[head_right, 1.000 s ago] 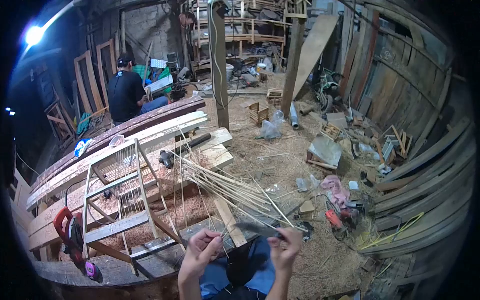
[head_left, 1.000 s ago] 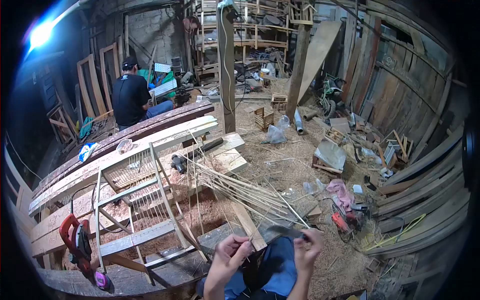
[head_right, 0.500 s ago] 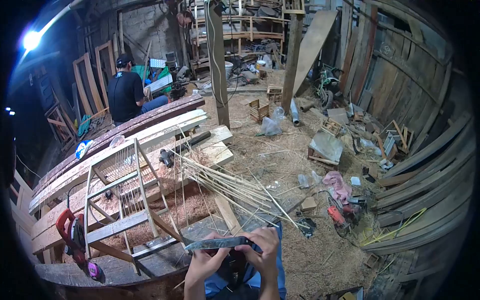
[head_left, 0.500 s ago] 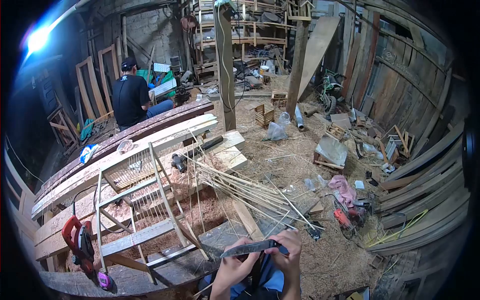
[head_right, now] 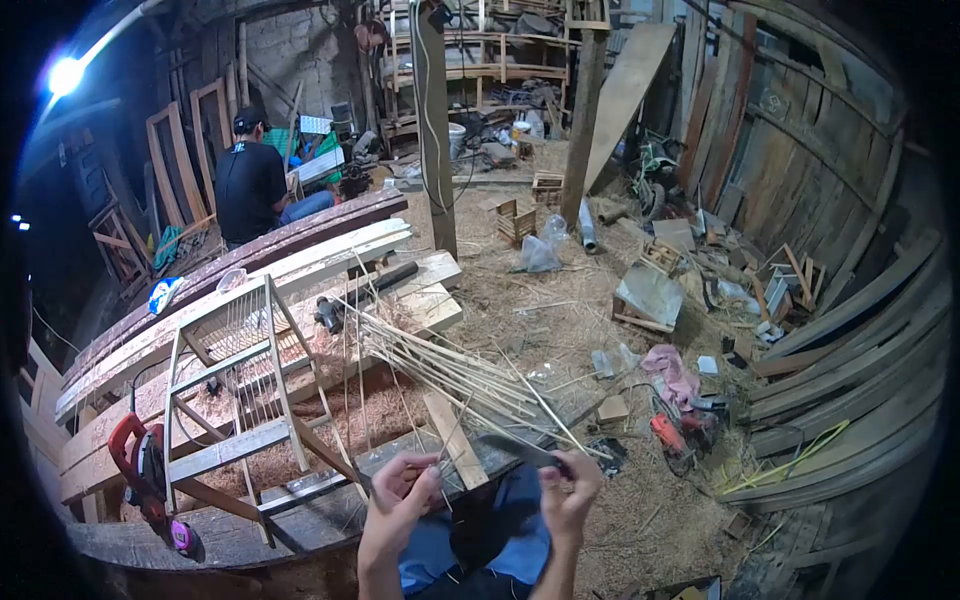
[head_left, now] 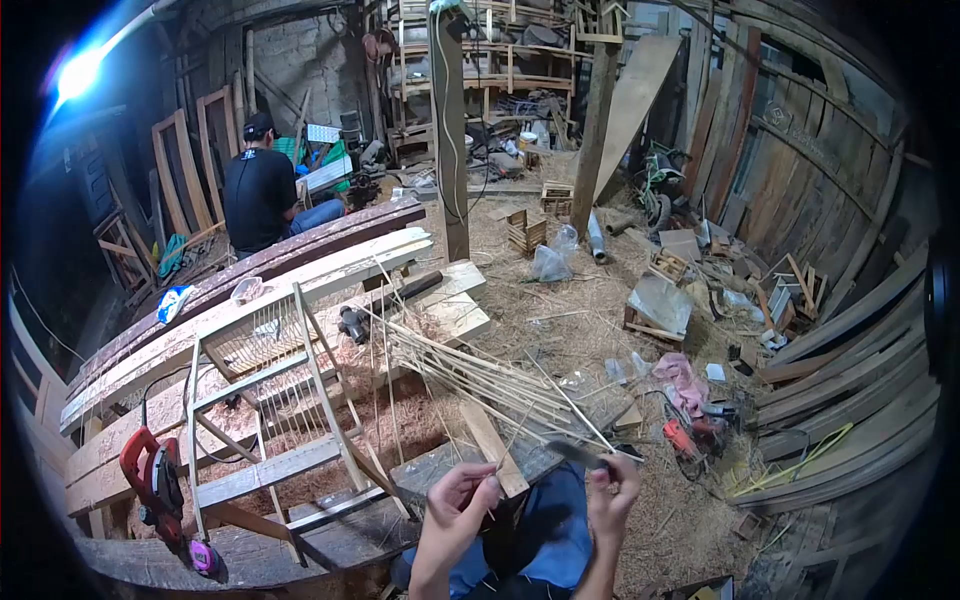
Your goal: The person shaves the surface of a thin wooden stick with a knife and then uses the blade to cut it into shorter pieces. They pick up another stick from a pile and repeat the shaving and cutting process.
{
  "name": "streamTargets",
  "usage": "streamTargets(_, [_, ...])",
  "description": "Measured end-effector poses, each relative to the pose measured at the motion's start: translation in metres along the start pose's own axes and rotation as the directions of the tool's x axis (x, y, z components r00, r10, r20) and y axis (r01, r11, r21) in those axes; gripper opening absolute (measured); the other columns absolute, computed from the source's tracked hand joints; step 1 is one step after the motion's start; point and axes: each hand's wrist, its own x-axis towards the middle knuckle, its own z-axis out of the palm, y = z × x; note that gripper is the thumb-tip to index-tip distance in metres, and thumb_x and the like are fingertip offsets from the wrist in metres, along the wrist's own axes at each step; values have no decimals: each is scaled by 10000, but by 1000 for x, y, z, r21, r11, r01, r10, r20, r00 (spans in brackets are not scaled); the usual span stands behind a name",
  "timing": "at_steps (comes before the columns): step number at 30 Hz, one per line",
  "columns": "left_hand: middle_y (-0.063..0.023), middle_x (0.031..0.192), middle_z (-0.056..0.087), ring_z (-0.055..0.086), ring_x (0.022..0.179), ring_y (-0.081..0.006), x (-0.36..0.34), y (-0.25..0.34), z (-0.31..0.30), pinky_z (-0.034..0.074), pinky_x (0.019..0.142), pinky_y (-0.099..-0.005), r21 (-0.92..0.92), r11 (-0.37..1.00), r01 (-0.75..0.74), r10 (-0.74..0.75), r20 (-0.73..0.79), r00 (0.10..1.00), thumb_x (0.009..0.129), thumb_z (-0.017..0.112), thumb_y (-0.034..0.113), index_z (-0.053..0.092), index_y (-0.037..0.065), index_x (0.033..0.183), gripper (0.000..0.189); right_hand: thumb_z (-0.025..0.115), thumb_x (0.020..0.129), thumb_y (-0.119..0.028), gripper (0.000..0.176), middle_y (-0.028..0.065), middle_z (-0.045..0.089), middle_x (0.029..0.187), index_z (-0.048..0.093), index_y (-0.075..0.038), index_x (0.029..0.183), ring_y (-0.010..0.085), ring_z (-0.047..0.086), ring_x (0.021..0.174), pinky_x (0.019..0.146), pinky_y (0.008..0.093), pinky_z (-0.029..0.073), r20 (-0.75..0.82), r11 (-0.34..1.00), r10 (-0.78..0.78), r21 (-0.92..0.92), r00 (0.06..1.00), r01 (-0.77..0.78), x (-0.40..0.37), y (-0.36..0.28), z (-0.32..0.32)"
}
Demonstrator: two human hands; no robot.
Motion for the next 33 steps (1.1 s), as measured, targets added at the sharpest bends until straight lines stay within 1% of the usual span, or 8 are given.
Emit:
streamTargets(1, [-13, 880, 662, 590, 792, -52, 1, -4, 2, 449, 664, -202, -11, 999, 32, -31, 31, 999, 1005, 629, 100, 651, -13, 1184, 212, 731, 895, -494, 462, 70, 614, 828, 700, -34, 932, 223, 569, 710, 647, 334, 437, -11, 992, -128, 11, 992, 128, 1, -16, 13])
streamTargets(3, [-13, 876, 661, 583, 785, -55, 2, -7, 1, 442, 654, -207, -12, 998, 58, -57, 57, 997, 1012, 625, 117, 646, -12, 1231, 254, 761, 866, -471, 441, 77, 640, 788, 704, -37, 918, 251, 590, 689, 653, 358, 444, 136, 979, -204, 49, 969, 199, 2, -38, 26])
streamTargets(6, [-3, 856, 652, 563, 764, -53, -1, -11, 1, 416, 632, -208, -107, 991, 75, -59, 147, 987, 1020, 628, 162, 645, -13, 1291, 323, 802, 810, -413, 389, 81, 641, 764, 707, -45, 893, 283, 591, 681, 648, 389, 424, 212, 953, -302, 41, 929, 300, -1, -48, 44])
streamTargets(16, [2, 852, 658, 585, 788, -58, -8, -13, 7, 494, 720, -227, 31, 998, -54, 51, 113, 992, 975, 622, 16, 695, -51, 1172, 220, 784, 795, -466, 435, 68, 635, 759, 717, -45, 884, 269, 592, 704, 660, 381, 410, 195, 940, -337, 6, 921, 342, 1, -50, 40])
streamTargets(18, [3, 843, 661, 578, 783, -51, -10, -17, 4, 488, 705, -218, 135, 990, -40, 24, 123, 992, 966, 639, 22, 696, -58, 1151, 209, 785, 784, -476, 444, 64, 634, 744, 728, -44, 871, 261, 592, 695, 660, 378, 404, 194, 956, -290, 5, 937, 295, 2, -54, 35])
streamTargets(22, [-4, 844, 665, 574, 780, -49, -11, -13, 4, 486, 698, -214, 83, 991, -108, 93, 165, 982, 966, 640, 29, 693, -55, 1161, 219, 786, 777, -482, 448, 55, 636, 729, 736, -45, 863, 256, 583, 672, 657, 378, 399, 222, 947, -321, 85, 921, 309, 4, -63, 35])
streamTargets(30, [-8, 903, 669, 575, 806, -63, -15, -13, 8, 491, 725, -222, 61, 998, -31, 23, 128, 992, 986, 607, 28, 672, -21, 1241, 268, 782, 777, -504, 451, 41, 651, 737, 725, -60, 833, 241, 589, 666, 655, 377, 393, 214, 942, -336, 44, 917, 334, 1, -64, 36])
streamTargets(33, [-41, 998, 706, 622, 877, -87, -16, -13, 11, 505, 761, -242, 64, 998, -25, 18, 102, 995, 970, 630, 27, 685, -41, 1168, 217, 781, 773, -514, 459, 35, 650, 736, 727, -64, 847, 236, 593, 674, 667, 374, 394, 175, 942, -335, 63, 926, 330, -1, -59, 38])
